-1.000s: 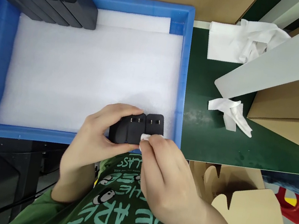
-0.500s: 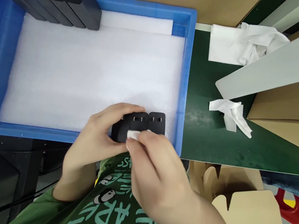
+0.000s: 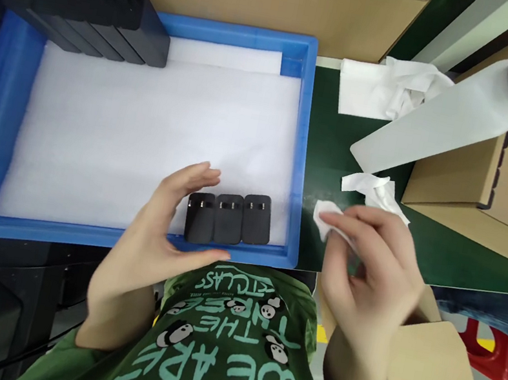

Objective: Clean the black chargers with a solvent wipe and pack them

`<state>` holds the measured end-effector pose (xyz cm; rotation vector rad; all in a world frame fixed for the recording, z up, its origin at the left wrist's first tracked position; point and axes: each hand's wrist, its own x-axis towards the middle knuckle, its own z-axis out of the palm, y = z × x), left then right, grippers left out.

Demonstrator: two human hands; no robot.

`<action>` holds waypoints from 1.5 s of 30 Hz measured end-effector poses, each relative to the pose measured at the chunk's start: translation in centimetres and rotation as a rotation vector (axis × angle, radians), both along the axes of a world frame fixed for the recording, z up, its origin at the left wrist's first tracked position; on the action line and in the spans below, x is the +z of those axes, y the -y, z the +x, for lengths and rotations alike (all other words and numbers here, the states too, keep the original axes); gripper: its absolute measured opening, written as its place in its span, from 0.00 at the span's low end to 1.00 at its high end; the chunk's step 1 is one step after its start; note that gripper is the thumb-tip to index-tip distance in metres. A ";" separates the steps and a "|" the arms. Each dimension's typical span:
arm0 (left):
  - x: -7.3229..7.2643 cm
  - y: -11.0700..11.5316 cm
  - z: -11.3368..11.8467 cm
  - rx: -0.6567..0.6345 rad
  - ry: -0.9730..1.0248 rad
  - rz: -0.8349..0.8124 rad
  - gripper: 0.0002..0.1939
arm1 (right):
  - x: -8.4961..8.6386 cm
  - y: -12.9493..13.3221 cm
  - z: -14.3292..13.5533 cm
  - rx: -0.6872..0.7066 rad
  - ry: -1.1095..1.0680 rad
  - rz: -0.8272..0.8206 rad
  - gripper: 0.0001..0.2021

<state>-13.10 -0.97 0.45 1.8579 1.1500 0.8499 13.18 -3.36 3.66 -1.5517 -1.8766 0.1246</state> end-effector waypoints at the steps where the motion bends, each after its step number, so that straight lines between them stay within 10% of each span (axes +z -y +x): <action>1: 0.1 0.2 -0.3 0.016 -0.013 0.005 0.49 | -0.7 -0.7 0.5 -0.021 0.001 0.021 0.14; 6: 0.7 0.8 -2.0 0.046 -0.147 -0.032 0.48 | -1.8 -1.4 1.0 0.025 -0.039 -0.239 0.17; 17: 0.8 1.0 -2.0 0.069 -0.251 -0.131 0.45 | -1.1 0.8 -6.8 0.136 0.050 -0.154 0.49; 23: 1.0 0.6 -0.5 -0.002 -0.215 -0.005 0.36 | -2.5 0.5 -6.3 0.159 0.220 0.161 0.20; 29: 0.6 0.1 0.5 -0.008 -0.149 0.018 0.29 | -3.0 0.4 -5.1 0.304 -0.005 0.132 0.08; 35: 0.5 -0.2 0.4 -0.018 -0.113 0.044 0.26 | -2.3 0.5 -6.1 0.249 0.252 0.135 0.22; 38: 0.6 -0.2 0.4 -0.019 -0.133 0.041 0.26 | -1.7 1.2 -5.2 0.366 0.086 0.123 0.09; 45: 0.0 -0.1 0.8 0.031 -0.156 0.021 0.35 | -4.7 -1.8 -0.4 -0.289 -0.023 0.098 0.08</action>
